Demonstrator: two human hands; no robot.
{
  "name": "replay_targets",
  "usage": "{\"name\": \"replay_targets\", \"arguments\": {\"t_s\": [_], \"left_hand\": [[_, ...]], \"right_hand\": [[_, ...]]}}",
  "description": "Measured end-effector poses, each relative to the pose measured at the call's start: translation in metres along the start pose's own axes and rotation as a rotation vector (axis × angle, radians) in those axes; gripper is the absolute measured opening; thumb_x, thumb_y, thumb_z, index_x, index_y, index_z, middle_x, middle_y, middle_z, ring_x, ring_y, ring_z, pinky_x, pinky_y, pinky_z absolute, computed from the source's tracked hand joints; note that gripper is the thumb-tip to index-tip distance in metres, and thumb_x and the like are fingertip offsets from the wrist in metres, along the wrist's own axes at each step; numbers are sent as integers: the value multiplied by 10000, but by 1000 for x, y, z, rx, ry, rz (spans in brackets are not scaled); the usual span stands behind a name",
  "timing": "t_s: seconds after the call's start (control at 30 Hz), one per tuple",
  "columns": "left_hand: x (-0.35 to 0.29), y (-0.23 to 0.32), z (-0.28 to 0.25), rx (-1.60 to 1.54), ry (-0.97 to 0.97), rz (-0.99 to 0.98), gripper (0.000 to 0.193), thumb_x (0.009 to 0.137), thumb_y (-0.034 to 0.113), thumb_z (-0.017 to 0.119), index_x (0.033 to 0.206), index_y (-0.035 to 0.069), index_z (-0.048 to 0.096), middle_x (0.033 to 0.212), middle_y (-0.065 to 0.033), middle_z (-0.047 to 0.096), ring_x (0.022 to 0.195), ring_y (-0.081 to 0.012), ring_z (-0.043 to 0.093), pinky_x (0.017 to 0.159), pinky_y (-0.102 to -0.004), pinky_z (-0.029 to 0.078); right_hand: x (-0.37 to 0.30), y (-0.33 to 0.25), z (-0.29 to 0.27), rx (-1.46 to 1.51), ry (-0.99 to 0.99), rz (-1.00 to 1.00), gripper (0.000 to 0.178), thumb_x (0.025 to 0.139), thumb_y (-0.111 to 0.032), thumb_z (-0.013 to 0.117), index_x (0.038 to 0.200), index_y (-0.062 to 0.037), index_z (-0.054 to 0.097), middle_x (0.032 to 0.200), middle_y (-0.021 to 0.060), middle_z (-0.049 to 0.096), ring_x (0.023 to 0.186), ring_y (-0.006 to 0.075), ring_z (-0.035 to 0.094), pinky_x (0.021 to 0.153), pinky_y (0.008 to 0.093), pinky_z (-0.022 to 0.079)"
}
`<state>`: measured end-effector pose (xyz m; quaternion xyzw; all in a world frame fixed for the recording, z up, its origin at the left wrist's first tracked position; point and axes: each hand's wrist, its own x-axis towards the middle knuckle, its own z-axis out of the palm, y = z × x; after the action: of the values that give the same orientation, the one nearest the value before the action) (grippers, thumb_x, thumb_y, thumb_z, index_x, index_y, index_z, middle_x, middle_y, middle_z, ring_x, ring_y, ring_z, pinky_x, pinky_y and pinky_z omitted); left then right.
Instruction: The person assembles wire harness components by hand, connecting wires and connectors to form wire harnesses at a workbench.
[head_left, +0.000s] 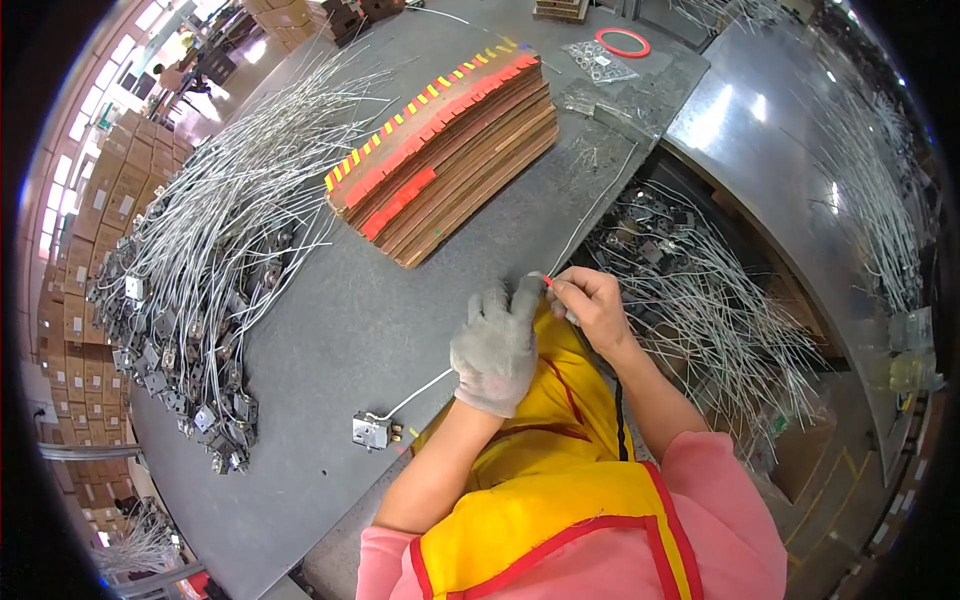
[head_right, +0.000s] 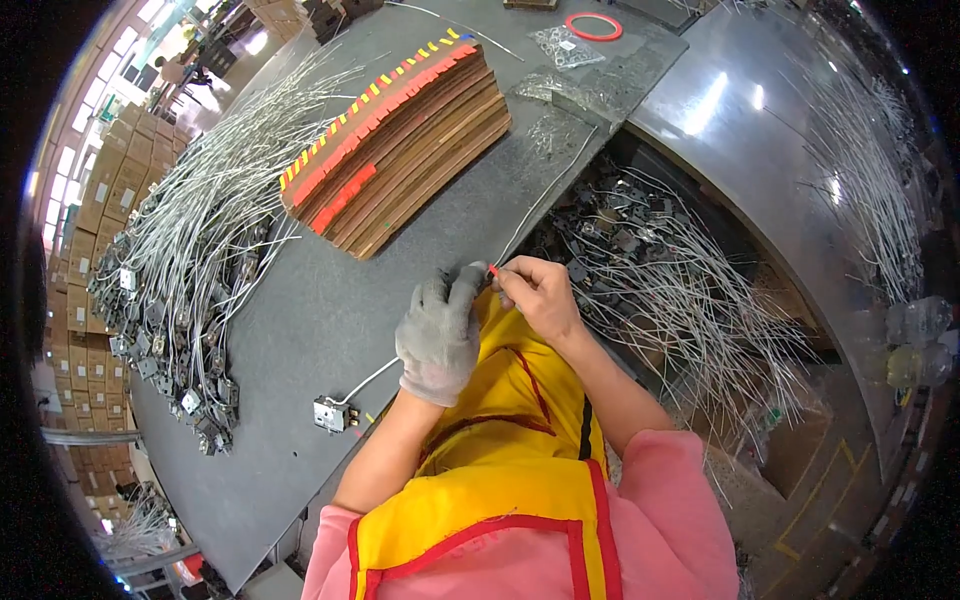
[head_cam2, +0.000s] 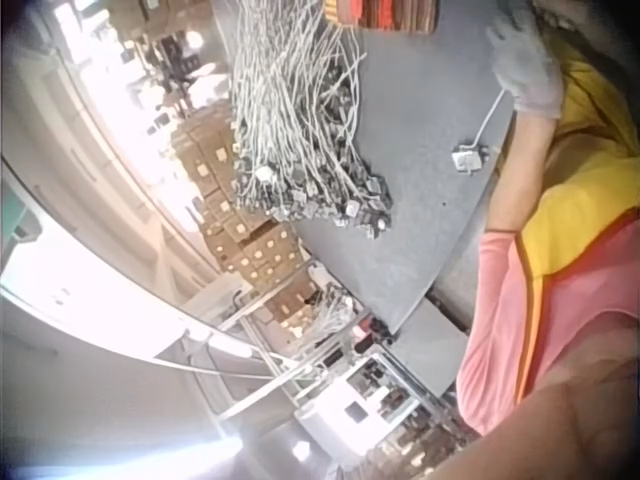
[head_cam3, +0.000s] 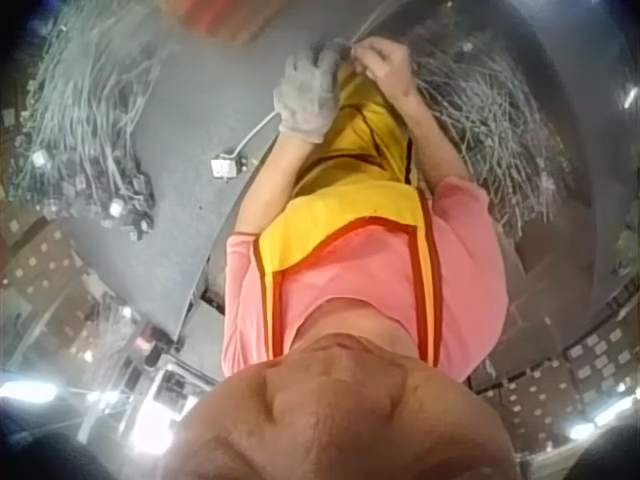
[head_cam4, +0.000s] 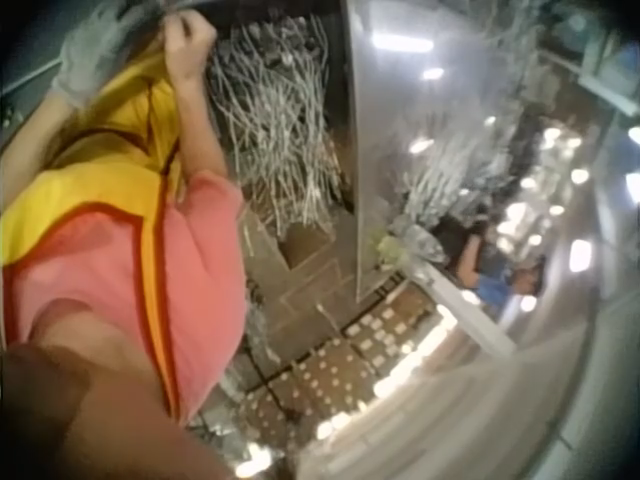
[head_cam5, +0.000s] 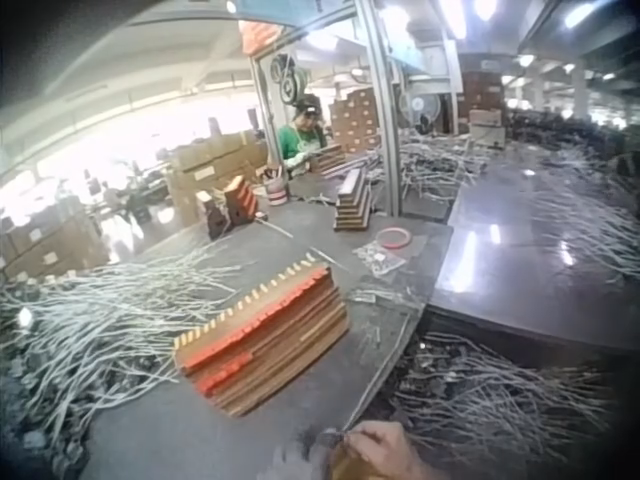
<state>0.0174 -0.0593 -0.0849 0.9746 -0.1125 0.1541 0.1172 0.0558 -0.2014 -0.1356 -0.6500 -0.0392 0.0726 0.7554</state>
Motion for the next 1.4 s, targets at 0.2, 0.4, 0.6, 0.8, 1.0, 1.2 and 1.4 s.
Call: {"name": "replay_targets", "arguments": {"t_s": [0.2,0.4,0.6,0.8,1.0,1.2,1.4], "left_hand": [[2,1,0,68,-34,29,392,741,86,559,1109,220,555,892,-87,533,810,-250,581,576,-333,524],[2,0,-15,-53,-36,24,412,720,54,570,1105,198,547,929,-91,545,822,-267,581,597,-345,524],[-4,5,-19,-171,35,-10,391,726,24,573,1101,127,538,928,-104,555,798,-290,578,607,-371,505],[-18,-1,-40,-211,128,-47,299,741,11,606,1033,65,565,874,-156,549,740,-340,568,608,-397,485],[-24,-41,-68,-244,128,-41,257,718,-46,603,964,27,593,874,-182,559,741,-346,600,600,-361,486],[-34,-24,-85,-603,-85,78,226,729,-48,594,945,18,582,849,-169,557,731,-332,597,612,-366,488],[-23,-26,-85,-512,68,66,134,783,41,600,916,47,591,886,-147,557,723,-333,582,607,-377,479]], "right_hand": [[0,3,-7,-94,-29,110,188,848,-138,533,784,5,637,663,30,596,527,65,494,478,194,346],[-20,-4,-6,96,107,119,235,869,-171,531,978,20,613,701,41,599,520,42,472,456,167,315],[-16,-23,9,378,28,-2,347,864,-122,565,1170,34,513,944,150,646,544,50,489,455,152,357],[-10,-16,10,430,81,-66,311,826,13,559,1134,33,518,893,176,662,551,66,513,482,148,384],[-29,-46,27,210,215,-212,265,766,101,562,1014,11,537,843,173,667,583,100,565,519,185,421],[-27,-57,18,393,280,-281,169,753,91,570,898,12,533,784,110,629,680,173,633,610,230,482],[-36,-75,26,174,317,-707,204,738,122,511,887,-15,483,723,52,482,633,138,565,541,215,449]]}}
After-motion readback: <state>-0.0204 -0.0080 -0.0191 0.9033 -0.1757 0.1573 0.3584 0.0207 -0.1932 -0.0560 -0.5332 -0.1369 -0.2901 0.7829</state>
